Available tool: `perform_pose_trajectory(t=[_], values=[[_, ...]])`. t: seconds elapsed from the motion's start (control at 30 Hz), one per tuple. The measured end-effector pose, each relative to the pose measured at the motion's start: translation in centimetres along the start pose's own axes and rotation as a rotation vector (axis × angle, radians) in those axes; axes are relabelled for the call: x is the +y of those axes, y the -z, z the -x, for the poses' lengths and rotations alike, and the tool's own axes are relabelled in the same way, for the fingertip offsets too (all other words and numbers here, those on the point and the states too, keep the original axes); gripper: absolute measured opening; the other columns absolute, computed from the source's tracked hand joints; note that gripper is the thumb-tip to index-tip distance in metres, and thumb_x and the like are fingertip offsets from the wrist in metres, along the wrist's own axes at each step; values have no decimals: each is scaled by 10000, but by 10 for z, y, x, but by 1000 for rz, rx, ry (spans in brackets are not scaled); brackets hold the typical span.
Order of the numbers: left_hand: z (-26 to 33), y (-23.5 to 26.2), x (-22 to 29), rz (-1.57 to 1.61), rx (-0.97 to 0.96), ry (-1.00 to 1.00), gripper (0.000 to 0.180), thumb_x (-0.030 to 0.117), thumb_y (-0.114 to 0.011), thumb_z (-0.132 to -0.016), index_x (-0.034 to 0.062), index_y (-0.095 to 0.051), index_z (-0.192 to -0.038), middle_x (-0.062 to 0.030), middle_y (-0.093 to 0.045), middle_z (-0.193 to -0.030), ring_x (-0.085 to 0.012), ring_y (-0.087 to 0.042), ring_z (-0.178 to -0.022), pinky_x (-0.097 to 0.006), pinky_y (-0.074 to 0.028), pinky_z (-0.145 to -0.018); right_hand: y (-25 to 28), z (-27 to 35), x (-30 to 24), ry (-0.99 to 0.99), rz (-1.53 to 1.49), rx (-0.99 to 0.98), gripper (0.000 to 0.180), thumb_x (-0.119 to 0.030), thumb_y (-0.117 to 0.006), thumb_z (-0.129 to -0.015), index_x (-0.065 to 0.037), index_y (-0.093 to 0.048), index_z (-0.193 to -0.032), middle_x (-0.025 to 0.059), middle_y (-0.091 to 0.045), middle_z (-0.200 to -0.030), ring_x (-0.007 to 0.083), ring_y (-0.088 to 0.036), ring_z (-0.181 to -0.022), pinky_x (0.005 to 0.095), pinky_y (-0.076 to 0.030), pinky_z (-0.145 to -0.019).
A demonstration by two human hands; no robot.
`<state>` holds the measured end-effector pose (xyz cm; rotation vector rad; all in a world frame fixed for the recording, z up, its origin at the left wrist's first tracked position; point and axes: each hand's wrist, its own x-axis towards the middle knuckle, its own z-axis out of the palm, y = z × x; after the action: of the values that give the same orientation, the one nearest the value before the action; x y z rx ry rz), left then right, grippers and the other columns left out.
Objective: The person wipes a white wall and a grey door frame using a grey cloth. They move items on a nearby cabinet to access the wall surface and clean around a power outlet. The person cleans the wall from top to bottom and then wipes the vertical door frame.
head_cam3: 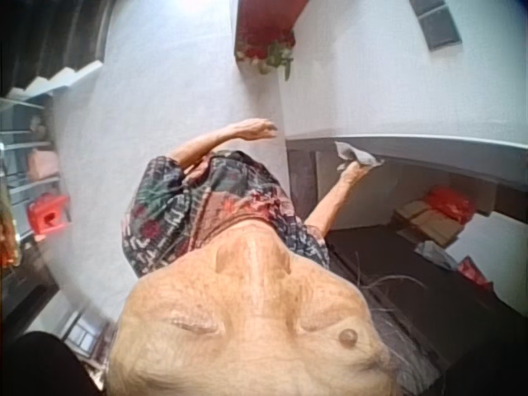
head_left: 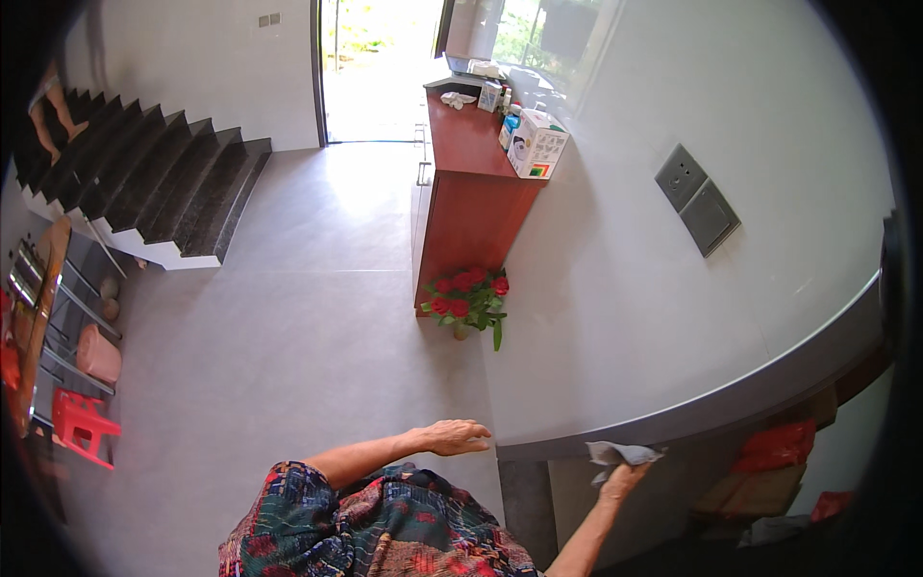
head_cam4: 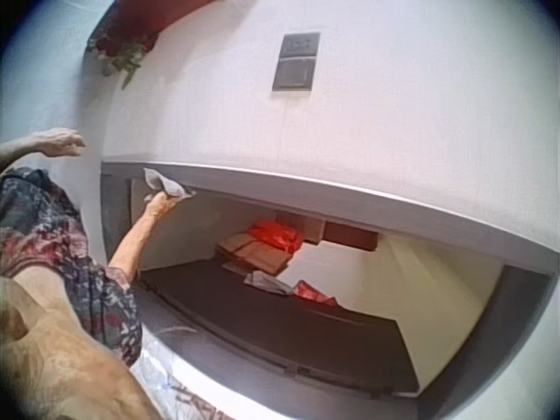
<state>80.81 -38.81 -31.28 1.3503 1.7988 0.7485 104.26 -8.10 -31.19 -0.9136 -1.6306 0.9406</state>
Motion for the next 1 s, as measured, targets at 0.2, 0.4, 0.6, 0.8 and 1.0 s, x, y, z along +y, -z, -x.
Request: perform_pose_trajectory(t=[0.2,0.4,0.6,0.8,1.0], values=[[0,-3,-3,60,5,5,484,416,-456,-932,68,-496,-1266,-191,-538,-1204,-344,-512,-1117,-420,-409,-950,11,-23,-87,54,-162,-122,702,-283,-576,-874,9,-222,-1405,166,-308,-1411,274,-336,-1278,389,-249,-1075],[-26,-25,14,110,-30,-17,466,397,-473,-931,71,-498,-1264,-188,-536,-1210,-338,-511,-1122,-419,-410,-951,21,-32,-9,20,-122,-157,702,-274,-653,-839,-31,-284,-1385,114,-392,-1342,219,-414,-1194,362,-338,-1011],[-50,-53,31,130,-16,-22,463,391,-473,-934,69,-495,-1266,-181,-529,-1229,-335,-510,-1128,-419,-413,-952,6,-14,17,-212,-360,-216,645,-239,-717,-775,-54,-412,-1313,57,-508,-1234,192,-500,-1083,356,-407,-936],[-68,-74,42,163,30,-6,458,383,-478,-934,63,-497,-1261,-181,-528,-1234,-339,-511,-1126,-420,-415,-947,-9,5,39,-390,-451,-296,643,-204,-762,-726,-70,-467,-1281,35,-527,-1224,192,-498,-1094,367,-411,-938],[-67,-92,49,203,99,112,444,374,-484,-932,64,-508,-1249,-184,-535,-1217,-344,-512,-1119,-417,-418,-941,-20,37,180,-590,-560,-360,490,-206,-729,-773,-90,-546,-1213,31,-576,-1189,202,-526,-1088,377,-443,-941]])
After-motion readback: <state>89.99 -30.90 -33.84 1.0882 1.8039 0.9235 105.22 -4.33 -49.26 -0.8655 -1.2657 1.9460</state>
